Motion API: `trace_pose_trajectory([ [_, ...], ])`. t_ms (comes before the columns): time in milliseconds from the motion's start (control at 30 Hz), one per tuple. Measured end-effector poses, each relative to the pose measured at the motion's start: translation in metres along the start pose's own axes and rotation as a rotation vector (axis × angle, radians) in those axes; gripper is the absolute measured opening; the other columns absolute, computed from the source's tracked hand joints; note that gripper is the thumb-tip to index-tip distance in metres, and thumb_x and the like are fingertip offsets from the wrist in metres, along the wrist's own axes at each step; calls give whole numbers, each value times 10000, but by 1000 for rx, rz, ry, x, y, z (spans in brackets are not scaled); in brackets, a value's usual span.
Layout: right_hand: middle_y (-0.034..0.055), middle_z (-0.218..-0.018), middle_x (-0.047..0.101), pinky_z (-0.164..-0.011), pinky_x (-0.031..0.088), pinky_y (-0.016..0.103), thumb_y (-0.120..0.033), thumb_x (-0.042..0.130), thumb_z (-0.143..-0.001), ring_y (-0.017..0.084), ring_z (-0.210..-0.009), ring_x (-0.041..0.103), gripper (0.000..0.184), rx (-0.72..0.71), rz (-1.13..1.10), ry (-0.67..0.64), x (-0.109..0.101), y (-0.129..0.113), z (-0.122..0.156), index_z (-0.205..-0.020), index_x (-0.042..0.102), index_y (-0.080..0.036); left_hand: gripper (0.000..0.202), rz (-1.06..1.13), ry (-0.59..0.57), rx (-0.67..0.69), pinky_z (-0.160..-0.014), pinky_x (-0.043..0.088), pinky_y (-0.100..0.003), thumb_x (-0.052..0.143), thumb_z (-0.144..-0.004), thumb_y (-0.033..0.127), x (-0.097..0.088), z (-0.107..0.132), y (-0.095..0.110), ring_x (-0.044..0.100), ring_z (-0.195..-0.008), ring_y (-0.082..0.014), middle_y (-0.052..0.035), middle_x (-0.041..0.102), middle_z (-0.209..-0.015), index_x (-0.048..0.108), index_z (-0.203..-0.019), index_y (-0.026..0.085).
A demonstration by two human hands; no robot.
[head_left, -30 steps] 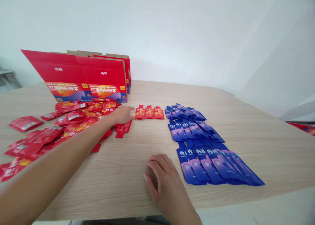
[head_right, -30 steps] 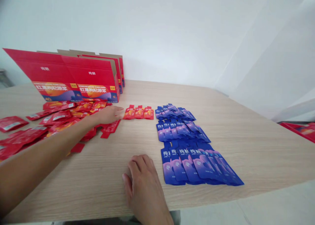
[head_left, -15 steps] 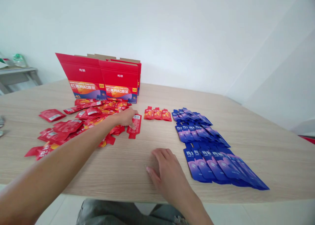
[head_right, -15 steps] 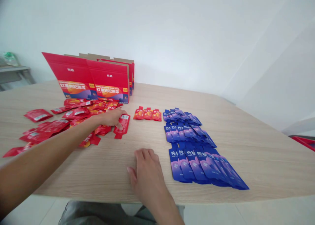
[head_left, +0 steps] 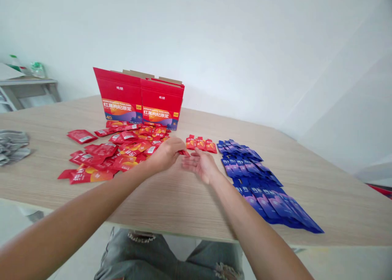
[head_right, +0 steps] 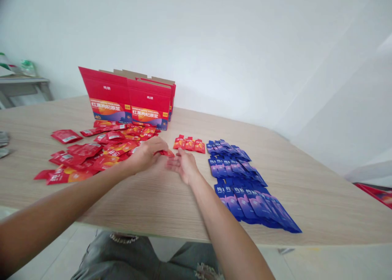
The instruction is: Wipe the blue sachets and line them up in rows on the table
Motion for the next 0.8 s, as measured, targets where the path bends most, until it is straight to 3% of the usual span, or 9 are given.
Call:
trace_pose_trajectory([
  [67, 33, -725, 696, -561, 572, 229, -150, 608, -1000, 120, -560, 641, 92, 1, 22, -3, -3, -6, -6, -909, 627, -152, 332, 33, 12, 77, -1015, 549, -368, 462, -1003, 87, 10, 14, 3, 689, -1122, -224, -113, 774, -1128, 771, -982, 206],
  [167, -27, -611, 627, -418, 375, 142, -35, 701, -894, 58, -451, 492, 160, -12, 64, 16, -9, -11, -17, -809, 632, -151, 364, 71, 49, 94, -1063, 547, -368, 440, -1054, 136, 20, 24, 1, 670, -1213, -222, -123, 759, -1241, 796, -1063, 209],
  [300, -49, -584, 585, -382, 224, 134, -64, 717, -908, 42, -440, 412, 207, -22, 85, 2, -9, -19, -35, -767, 601, -163, 388, 56, 13, 54, -1120, 527, -378, 427, -1052, 118, 24, 18, -7, 654, -1284, -218, -111, 736, -1333, 795, -1117, 222],
  [400, -69, -569, 540, -392, 212, 146, -67, 772, -872, 51, -459, 412, 260, -65, 124, 17, -7, -31, -55, -743, 576, -179, 407, -1, -45, 16, -1171, 496, -388, 430, -1023, 83, 20, 6, -17, 632, -1339, -229, -108, 720, -1381, 761, -1219, 217],
  [533, -85, -515, 490, -407, 233, 169, -95, 834, -835, 67, -449, 396, 308, -129, 221, 104, -7, -48, -92, -733, 563, -198, 547, -170, -124, -222, -1206, 469, -424, 594, -976, 157, 7, -2, -41, 595, -1413, -294, -163, 651, -1497, 574, -1523, 161],
  [700, -74, -490, 508, -430, 310, 190, -94, 846, -835, 87, -446, 459, 242, -173, 392, 177, -2, -60, -133, -768, 629, -175, 551, -319, -415, -350, -1173, 472, -527, 751, -929, 505, -1, 7, -62, 626, -1370, -380, -183, 687, -1455, 708, -1361, 165],
  [800, -56, -528, 572, -469, 392, 196, -78, 849, -821, 97, -477, 529, 209, -187, 493, 177, 4, -59, -150, -786, 659, -157, 600, -310, -481, -395, -1163, 468, -550, 751, -906, 581, -5, 10, -63, 623, -1380, -387, -166, 685, -1474, 713, -1356, 186],
])
Point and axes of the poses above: each hand's wrist, its own z-axis away from the middle knuckle, its own x-axis out of the palm, y = z × x, the point moved 3 cm from there along -z, towards the middle knuckle
